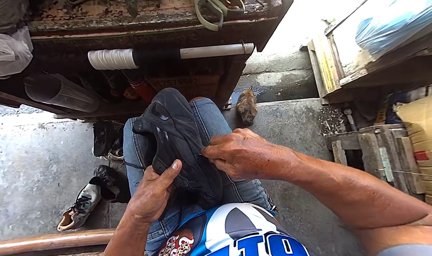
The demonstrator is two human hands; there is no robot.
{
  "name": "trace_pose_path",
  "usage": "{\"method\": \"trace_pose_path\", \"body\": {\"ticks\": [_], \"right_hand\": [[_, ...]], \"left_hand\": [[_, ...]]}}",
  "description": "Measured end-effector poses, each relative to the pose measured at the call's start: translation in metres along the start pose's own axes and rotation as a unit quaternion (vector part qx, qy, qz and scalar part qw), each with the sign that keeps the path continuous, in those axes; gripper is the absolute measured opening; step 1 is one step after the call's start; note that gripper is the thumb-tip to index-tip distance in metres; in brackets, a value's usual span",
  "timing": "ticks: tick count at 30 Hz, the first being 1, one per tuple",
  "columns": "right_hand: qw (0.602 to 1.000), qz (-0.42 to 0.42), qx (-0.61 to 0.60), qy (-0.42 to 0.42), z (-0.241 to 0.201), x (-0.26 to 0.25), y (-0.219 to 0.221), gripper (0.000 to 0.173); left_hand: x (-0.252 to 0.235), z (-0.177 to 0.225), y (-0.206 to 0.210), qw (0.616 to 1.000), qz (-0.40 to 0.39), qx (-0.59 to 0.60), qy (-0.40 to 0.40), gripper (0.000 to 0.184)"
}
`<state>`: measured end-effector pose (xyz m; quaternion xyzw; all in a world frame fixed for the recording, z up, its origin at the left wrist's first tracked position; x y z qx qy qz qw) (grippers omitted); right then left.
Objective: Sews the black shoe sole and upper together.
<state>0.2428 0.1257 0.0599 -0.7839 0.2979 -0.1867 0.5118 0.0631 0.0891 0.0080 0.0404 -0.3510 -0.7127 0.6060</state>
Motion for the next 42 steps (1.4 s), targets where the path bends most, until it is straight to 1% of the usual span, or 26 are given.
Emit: {"method": "trace_pose_path", "body": {"ticks": [5, 10, 14, 17, 20, 21, 23, 24, 25, 27, 28, 29, 30, 31, 32, 33, 34, 35, 36, 37, 38, 39, 40, 41, 42], "right_hand": [[0.998, -0.037, 0.046, -0.028, -0.003, -0.014, -0.002, 0.013], [0.995, -0.069, 0.074, 0.001, -0.011, -0.026, 0.007, 0.01], [0.996, -0.053, 0.076, -0.006, -0.014, -0.031, 0.012, 0.009], [0.999, -0.023, 0.045, -0.018, -0.013, -0.022, 0.007, 0.012], [1.0, 0.011, 0.026, -0.009, -0.017, -0.003, -0.002, 0.016], [1.0, 0.023, 0.02, -0.002, -0.019, 0.005, -0.004, 0.018], [0.999, 0.045, 0.009, 0.018, -0.018, 0.018, -0.007, 0.021], [0.998, 0.053, 0.005, 0.03, -0.016, 0.024, -0.007, 0.023], [0.997, 0.059, 0.0, 0.04, -0.014, 0.029, -0.006, 0.025], [0.996, 0.074, -0.012, 0.054, -0.01, 0.037, -0.004, 0.028], [0.995, 0.084, -0.014, 0.054, -0.009, 0.04, -0.003, 0.028], [0.994, 0.09, -0.014, 0.054, -0.009, 0.042, -0.003, 0.028], [0.994, 0.095, -0.014, 0.053, -0.01, 0.044, -0.003, 0.027], [0.994, 0.098, -0.016, 0.054, -0.011, 0.045, -0.003, 0.026], [0.993, 0.1, -0.02, 0.056, -0.011, 0.047, -0.002, 0.025], [0.992, 0.105, -0.024, 0.06, -0.01, 0.048, -0.002, 0.025], [0.991, 0.111, -0.03, 0.064, -0.009, 0.048, -0.001, 0.025], [0.99, 0.116, -0.034, 0.067, -0.007, 0.048, 0.0, 0.024], [0.99, 0.119, -0.037, 0.07, -0.006, 0.048, 0.001, 0.024], [0.99, 0.119, -0.038, 0.071, -0.006, 0.048, 0.002, 0.024], [0.99, 0.118, -0.037, 0.072, -0.006, 0.048, 0.002, 0.024], [0.99, 0.119, -0.035, 0.072, -0.006, 0.048, 0.003, 0.024], [0.989, 0.123, -0.033, 0.074, -0.006, 0.049, 0.003, 0.024], [0.988, 0.128, -0.031, 0.076, -0.005, 0.051, 0.003, 0.024], [0.987, 0.134, -0.032, 0.079, -0.003, 0.052, 0.003, 0.024]], "left_hand": [[0.0, -0.002, 0.001, 1.0, -0.007, -0.007, -0.015, 0.017], [-0.001, -0.003, 0.001, 1.0, -0.001, -0.01, -0.017, 0.017], [-0.001, -0.003, -0.001, 1.0, 0.006, -0.017, -0.009, 0.016], [0.003, -0.003, -0.002, 1.0, -0.004, -0.018, 0.005, 0.018], [0.009, 0.001, 0.001, 0.994, -0.068, -0.067, 0.047, 0.021], [0.013, 0.005, 0.002, 0.988, -0.093, -0.104, 0.063, 0.026], [0.022, 0.021, 0.0, 0.97, -0.117, -0.19, 0.099, 0.051], [0.026, 0.031, -0.005, 0.962, -0.113, -0.218, 0.121, 0.057], [0.03, 0.043, -0.013, 0.957, -0.106, -0.227, 0.144, 0.055], [0.036, 0.07, -0.035, 0.953, -0.087, -0.216, 0.195, 0.039], [0.038, 0.085, -0.049, 0.948, -0.063, -0.218, 0.223, 0.034], [0.041, 0.098, -0.065, 0.938, -0.015, -0.236, 0.253, 0.033], [0.044, 0.111, -0.081, 0.916, 0.059, -0.277, 0.286, 0.03], [0.048, 0.121, -0.095, 0.871, 0.145, -0.353, 0.31, 0.026], [0.051, 0.128, -0.102, 0.807, 0.218, -0.451, 0.313, 0.025], [0.052, 0.13, -0.101, 0.747, 0.255, -0.538, 0.298, 0.031], [0.051, 0.128, -0.088, 0.707, 0.257, -0.591, 0.291, 0.038], [0.049, 0.122, -0.065, 0.686, 0.229, -0.617, 0.311, 0.04], [0.047, 0.111, -0.037, 0.684, 0.18, -0.618, 0.343, 0.036], [0.043, 0.095, -0.01, 0.701, 0.116, -0.604, 0.36, 0.031], [0.037, 0.077, 0.013, 0.719, 0.054, -0.592, 0.36, 0.03], [0.029, 0.059, 0.029, 0.722, 0.01, -0.598, 0.349, 0.032], [0.023, 0.045, 0.038, 0.704, -0.013, -0.624, 0.337, 0.038], [0.017, 0.034, 0.042, 0.676, -0.022, -0.66, 0.328, 0.042], [0.013, 0.027, 0.043, 0.653, -0.026, -0.69, 0.312, 0.04]]}}
Point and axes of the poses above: each hand's wrist, its own x-axis away from the middle knuckle, its own y-axis out of the palm, z = x × y, the point moved 7 cm from there along -x, towards the middle knuckle, and after that the axes turned 7 degrees about x, right-handed, at the moved point
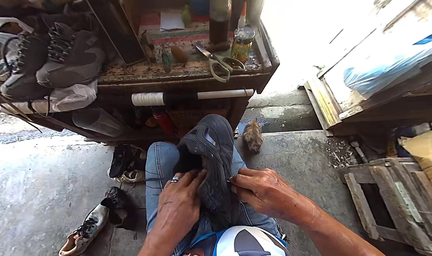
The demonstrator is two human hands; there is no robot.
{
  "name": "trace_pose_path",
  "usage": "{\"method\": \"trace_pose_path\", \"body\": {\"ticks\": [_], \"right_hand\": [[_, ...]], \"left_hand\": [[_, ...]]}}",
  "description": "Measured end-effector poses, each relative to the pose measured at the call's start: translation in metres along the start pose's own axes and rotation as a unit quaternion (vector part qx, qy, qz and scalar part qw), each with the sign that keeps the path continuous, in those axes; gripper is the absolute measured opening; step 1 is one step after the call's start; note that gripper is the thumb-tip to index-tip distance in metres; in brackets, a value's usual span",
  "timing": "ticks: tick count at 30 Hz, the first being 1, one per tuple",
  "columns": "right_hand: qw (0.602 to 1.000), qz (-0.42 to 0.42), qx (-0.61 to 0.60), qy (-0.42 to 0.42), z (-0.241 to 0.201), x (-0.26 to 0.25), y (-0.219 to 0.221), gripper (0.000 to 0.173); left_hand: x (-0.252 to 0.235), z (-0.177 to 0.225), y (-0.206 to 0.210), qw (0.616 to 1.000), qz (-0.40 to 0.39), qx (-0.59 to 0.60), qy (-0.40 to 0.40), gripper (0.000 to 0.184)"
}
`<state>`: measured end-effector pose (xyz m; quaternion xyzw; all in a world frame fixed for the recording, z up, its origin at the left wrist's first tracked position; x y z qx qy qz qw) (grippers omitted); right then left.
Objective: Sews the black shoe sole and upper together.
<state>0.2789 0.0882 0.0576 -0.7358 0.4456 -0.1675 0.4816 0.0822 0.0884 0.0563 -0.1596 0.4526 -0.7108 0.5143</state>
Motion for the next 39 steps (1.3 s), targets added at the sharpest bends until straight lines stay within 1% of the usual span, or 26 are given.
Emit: {"method": "trace_pose_path", "body": {"ticks": [2, 3, 6, 8, 10, 11, 12, 13, 14, 16, 17, 18, 19, 20, 21, 22, 23, 24, 25, 27, 29, 34, 37, 39], "right_hand": [[1.0, 0.004, -0.01, 0.003, 0.002, 0.002, -0.001, 0.024], [1.0, 0.004, -0.012, 0.003, 0.002, 0.002, -0.001, 0.024], [1.0, 0.003, -0.015, 0.0, 0.002, 0.001, 0.001, 0.023], [1.0, 0.005, -0.016, -0.002, 0.001, 0.0, 0.001, 0.024], [1.0, 0.006, -0.017, -0.002, 0.002, 0.0, 0.001, 0.024], [1.0, 0.006, -0.02, -0.002, 0.002, 0.001, 0.001, 0.023], [1.0, 0.005, -0.023, -0.001, 0.003, 0.001, 0.001, 0.024], [1.0, 0.005, -0.026, 0.0, 0.004, 0.002, 0.001, 0.024], [1.0, 0.005, -0.026, 0.001, 0.005, 0.003, 0.001, 0.024], [0.999, 0.008, -0.032, 0.0, 0.006, 0.003, 0.0, 0.024], [0.999, 0.007, -0.037, 0.0, 0.006, 0.003, 0.0, 0.024], [0.999, 0.006, -0.04, 0.0, 0.006, 0.003, 0.0, 0.024], [0.999, 0.005, -0.042, 0.0, 0.006, 0.004, 0.001, 0.023], [0.999, 0.005, -0.043, -0.001, 0.007, 0.003, 0.001, 0.023], [0.999, 0.005, -0.045, -0.002, 0.007, 0.003, 0.001, 0.023], [0.999, 0.004, -0.048, -0.003, 0.008, 0.003, 0.001, 0.023], [0.999, 0.002, -0.051, -0.005, 0.009, 0.003, 0.001, 0.023], [0.998, 0.001, -0.054, -0.008, 0.009, 0.002, 0.001, 0.023], [0.998, 0.0, -0.057, -0.011, 0.009, 0.002, 0.002, 0.023], [0.998, 0.005, -0.061, -0.011, 0.01, 0.002, 0.002, 0.023], [0.998, 0.007, -0.064, -0.011, 0.011, 0.002, 0.001, 0.023], [0.998, 0.006, -0.066, -0.017, 0.011, 0.002, 0.003, 0.023], [0.997, 0.008, -0.068, -0.017, 0.011, 0.002, 0.004, 0.024], [0.998, 0.01, -0.063, -0.007, 0.011, 0.004, 0.004, 0.024]], "left_hand": [[0.003, -0.002, 0.008, 0.999, -0.034, -0.034, -0.001, 0.022], [0.005, -0.002, 0.009, 0.998, -0.043, -0.034, -0.001, 0.018], [0.012, -0.006, -0.003, 0.999, -0.031, 0.023, -0.014, 0.019], [0.013, -0.004, -0.021, 0.999, 0.012, 0.036, -0.011, 0.02], [0.012, -0.002, -0.038, 0.998, 0.035, 0.053, -0.014, 0.021], [0.012, -0.003, -0.045, 0.995, 0.029, 0.097, -0.018, 0.021], [0.011, -0.004, -0.049, 0.983, 0.006, 0.181, -0.019, 0.021], [0.01, -0.004, -0.051, 0.956, -0.026, 0.291, -0.012, 0.02], [0.008, -0.004, -0.05, 0.911, -0.058, 0.409, -0.001, 0.02], [0.005, -0.006, -0.041, 0.789, -0.094, 0.607, -0.001, 0.021], [0.002, -0.008, -0.034, 0.73, -0.089, 0.678, -0.021, 0.021], [0.001, -0.011, -0.026, 0.69, -0.073, 0.719, -0.051, 0.02], [0.0, -0.016, -0.018, 0.685, -0.044, 0.722, -0.09, 0.019], [-0.001, -0.02, -0.011, 0.719, -0.008, 0.683, -0.128, 0.017], [-0.002, -0.021, -0.006, 0.781, 0.022, 0.604, -0.155, 0.016], [-0.003, -0.02, -0.001, 0.849, 0.033, 0.5, -0.165, 0.016], [-0.004, -0.016, 0.003, 0.902, 0.027, 0.402, -0.158, 0.018], [-0.005, -0.011, 0.008, 0.931, 0.019, 0.335, -0.145, 0.021], [-0.006, -0.007, 0.013, 0.945, 0.014, 0.297, -0.134, 0.022], [-0.01, -0.003, 0.017, 0.954, 0.0, 0.273, -0.121, 0.022], [-0.014, -0.003, 0.02, 0.952, -0.033, 0.283, -0.111, 0.02], [-0.02, -0.004, 0.027, 0.929, -0.139, 0.318, -0.129, 0.017], [-0.019, -0.004, 0.026, 0.926, -0.176, 0.305, -0.137, 0.028], [-0.013, -0.005, 0.024, 0.936, -0.157, 0.279, -0.143, 0.034]]}}
Point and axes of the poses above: each hand's wrist, its own x-axis away from the middle knuckle, its own y-axis out of the palm, z = x × y, the point moved 7 cm from there along -x, towards the middle knuckle, and after that the axes turned 7 degrees about x, right-handed, at the moved point
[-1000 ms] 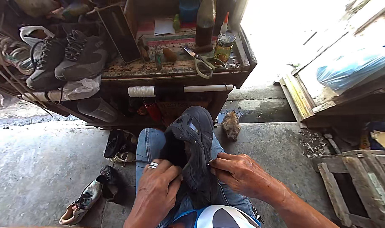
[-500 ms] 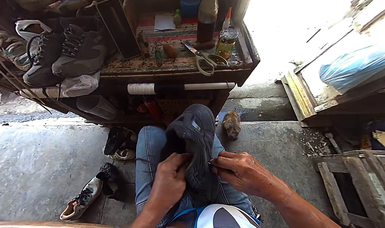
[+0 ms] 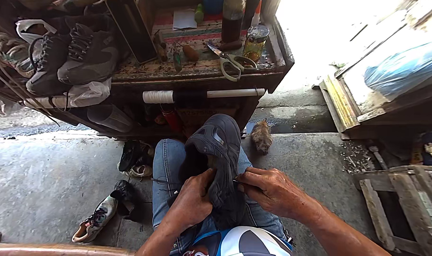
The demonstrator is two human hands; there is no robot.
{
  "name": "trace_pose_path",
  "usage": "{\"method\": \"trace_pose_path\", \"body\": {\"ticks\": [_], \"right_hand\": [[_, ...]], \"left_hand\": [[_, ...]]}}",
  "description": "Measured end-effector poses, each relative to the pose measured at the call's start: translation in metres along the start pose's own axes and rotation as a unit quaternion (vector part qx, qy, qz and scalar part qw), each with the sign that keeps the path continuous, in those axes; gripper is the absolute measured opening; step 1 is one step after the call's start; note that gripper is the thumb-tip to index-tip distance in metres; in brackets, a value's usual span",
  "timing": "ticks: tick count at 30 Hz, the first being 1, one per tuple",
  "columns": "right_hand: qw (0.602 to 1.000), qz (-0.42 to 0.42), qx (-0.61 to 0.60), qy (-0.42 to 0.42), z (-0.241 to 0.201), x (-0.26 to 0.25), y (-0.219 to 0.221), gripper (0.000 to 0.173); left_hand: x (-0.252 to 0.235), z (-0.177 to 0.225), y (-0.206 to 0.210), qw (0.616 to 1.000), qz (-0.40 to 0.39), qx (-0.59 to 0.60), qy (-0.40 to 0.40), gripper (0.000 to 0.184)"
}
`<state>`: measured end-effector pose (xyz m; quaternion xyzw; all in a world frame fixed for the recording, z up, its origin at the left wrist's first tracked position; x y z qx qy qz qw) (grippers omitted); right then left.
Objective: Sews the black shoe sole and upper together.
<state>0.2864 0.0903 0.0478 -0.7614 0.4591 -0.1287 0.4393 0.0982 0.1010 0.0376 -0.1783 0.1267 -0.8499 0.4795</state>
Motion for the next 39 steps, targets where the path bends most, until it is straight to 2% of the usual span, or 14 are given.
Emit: {"method": "trace_pose_path", "body": {"ticks": [2, 5, 10, 13, 19, 22, 25, 28, 31, 35, 37, 39], "right_hand": [[1.0, -0.01, 0.013, 0.013, 0.0, 0.001, -0.001, 0.024], [0.996, -0.062, 0.055, 0.032, -0.001, 0.0, -0.002, 0.022], [0.987, -0.104, 0.116, 0.038, -0.007, -0.013, -0.005, 0.013], [0.988, -0.102, 0.101, 0.057, -0.002, -0.015, -0.002, 0.018], [0.984, 0.076, 0.11, 0.113, 0.028, 0.012, -0.006, 0.043], [0.966, 0.145, 0.148, 0.158, 0.046, 0.021, -0.031, 0.04], [0.944, 0.201, 0.159, 0.207, 0.064, 0.03, -0.059, 0.036], [0.959, 0.185, 0.08, 0.199, 0.066, 0.028, -0.046, 0.031], [0.969, 0.127, -0.126, 0.168, 0.054, 0.017, -0.029, 0.028], [0.917, 0.01, -0.38, 0.123, 0.026, -0.002, -0.002, 0.031], [0.893, -0.045, -0.436, 0.098, 0.014, -0.008, 0.012, 0.03], [0.891, -0.109, -0.437, 0.054, 0.004, -0.011, 0.022, 0.03]], "left_hand": [[0.008, 0.004, 0.001, 0.998, 0.054, -0.04, 0.017, 0.034], [0.015, 0.02, 0.011, 0.982, 0.104, -0.129, 0.092, 0.029], [0.011, 0.034, 0.027, 0.97, 0.077, -0.2, 0.119, 0.028], [0.007, 0.032, 0.024, 0.973, 0.072, -0.188, 0.111, 0.025], [0.004, 0.026, 0.019, 0.981, 0.101, -0.138, 0.095, 0.026], [0.004, 0.02, 0.016, 0.98, 0.117, -0.134, 0.084, 0.026], [0.003, 0.01, 0.004, 0.985, 0.131, -0.069, 0.09, 0.027], [0.004, -0.004, -0.011, 0.983, 0.14, 0.047, 0.111, 0.031], [0.014, -0.038, -0.025, 0.975, 0.141, 0.145, 0.088, 0.036], [0.02, -0.051, -0.03, 0.973, 0.124, 0.176, 0.085, 0.034], [0.021, -0.046, -0.028, 0.976, 0.104, 0.167, 0.089, 0.03], [0.023, -0.042, -0.029, 0.981, 0.088, 0.147, 0.091, 0.027]]}}
Point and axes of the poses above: each hand's wrist, its own x-axis away from the middle knuckle, its own y-axis out of the palm, z = x × y, the point moved 7 cm from there along -x, towards the middle knuckle, and after that the axes turned 7 degrees about x, right-handed, at the moved point
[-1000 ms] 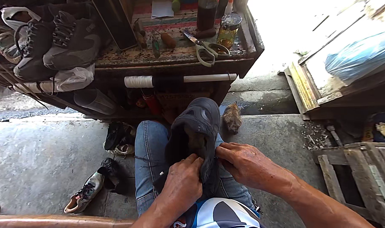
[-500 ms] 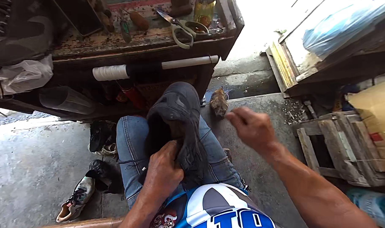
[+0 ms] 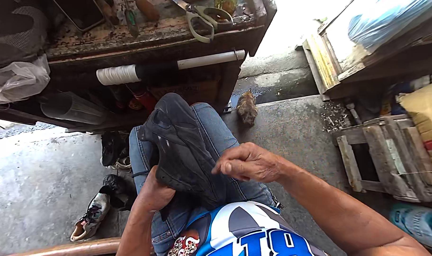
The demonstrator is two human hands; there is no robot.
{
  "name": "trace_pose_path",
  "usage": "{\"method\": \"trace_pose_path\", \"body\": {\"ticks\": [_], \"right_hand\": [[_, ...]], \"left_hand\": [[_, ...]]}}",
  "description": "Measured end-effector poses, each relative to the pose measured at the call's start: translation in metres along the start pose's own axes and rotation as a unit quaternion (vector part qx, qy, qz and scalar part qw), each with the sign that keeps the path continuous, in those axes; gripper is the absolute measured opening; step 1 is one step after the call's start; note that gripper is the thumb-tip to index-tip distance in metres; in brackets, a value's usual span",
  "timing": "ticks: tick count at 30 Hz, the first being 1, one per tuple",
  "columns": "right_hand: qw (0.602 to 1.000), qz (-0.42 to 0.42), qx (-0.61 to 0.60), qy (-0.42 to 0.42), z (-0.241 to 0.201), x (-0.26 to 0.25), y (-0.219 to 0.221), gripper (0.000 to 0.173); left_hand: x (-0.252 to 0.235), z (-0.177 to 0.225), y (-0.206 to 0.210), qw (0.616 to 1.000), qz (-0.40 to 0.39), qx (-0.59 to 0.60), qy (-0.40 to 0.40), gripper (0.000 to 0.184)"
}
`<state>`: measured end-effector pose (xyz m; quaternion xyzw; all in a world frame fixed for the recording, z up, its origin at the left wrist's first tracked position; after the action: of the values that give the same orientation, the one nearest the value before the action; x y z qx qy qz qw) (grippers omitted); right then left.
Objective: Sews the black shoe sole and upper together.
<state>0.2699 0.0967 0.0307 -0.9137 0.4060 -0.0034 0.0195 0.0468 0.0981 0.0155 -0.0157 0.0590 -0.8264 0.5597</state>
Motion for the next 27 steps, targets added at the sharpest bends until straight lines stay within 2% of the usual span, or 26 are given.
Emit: {"method": "trace_pose_path", "body": {"ticks": [2, 5, 7, 9, 11, 14, 17, 19, 23, 27], "right_hand": [[0.997, -0.074, 0.018, -0.016, -0.002, -0.003, 0.01, 0.029], [0.986, -0.161, 0.037, -0.019, -0.007, -0.002, 0.016, 0.026], [0.977, -0.19, 0.1, 0.002, -0.009, 0.003, 0.017, 0.029], [0.962, -0.131, 0.237, 0.03, -0.012, 0.005, 0.006, 0.031], [0.957, -0.017, 0.288, 0.021, -0.015, 0.004, -0.011, 0.03], [0.97, 0.069, 0.232, -0.021, -0.02, 0.0, -0.019, 0.022], [0.978, 0.074, 0.195, -0.025, -0.013, -0.005, -0.011, 0.026], [0.976, 0.07, 0.205, -0.012, -0.009, -0.006, -0.013, 0.029], [0.978, 0.003, 0.208, -0.018, -0.007, -0.001, -0.015, 0.024], [0.992, -0.077, 0.096, -0.02, -0.006, -0.001, -0.001, 0.029]], "left_hand": [[0.003, 0.006, -0.002, 0.999, -0.008, -0.048, 0.002, 0.023], [0.009, 0.009, -0.008, 0.98, 0.011, -0.197, -0.028, 0.021], [0.007, 0.006, -0.013, 0.97, 0.021, -0.237, -0.045, 0.019], [0.004, 0.001, -0.016, 0.973, 0.028, -0.223, -0.059, 0.017], [0.003, -0.001, -0.016, 0.981, 0.034, -0.186, -0.051, 0.015], [0.003, 0.001, -0.014, 0.979, 0.064, -0.189, -0.037, 0.014], [0.009, 0.009, -0.015, 0.939, 0.104, -0.324, -0.046, 0.015], [0.013, 0.015, -0.019, 0.92, 0.113, -0.374, -0.037, 0.018], [0.017, 0.011, -0.031, 0.933, 0.115, -0.338, -0.038, 0.021], [0.017, 0.004, -0.027, 0.947, 0.102, -0.303, -0.027, 0.021]]}}
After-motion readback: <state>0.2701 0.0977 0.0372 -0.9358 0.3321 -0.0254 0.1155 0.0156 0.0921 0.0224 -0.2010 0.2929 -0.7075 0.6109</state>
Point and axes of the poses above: each hand's wrist, its own x-axis away from the middle knuckle, its own y-axis out of the palm, z = x × y, the point moved 7 cm from there along -x, towards the middle knuckle, and after that the axes turned 7 degrees about x, right-handed, at the moved point
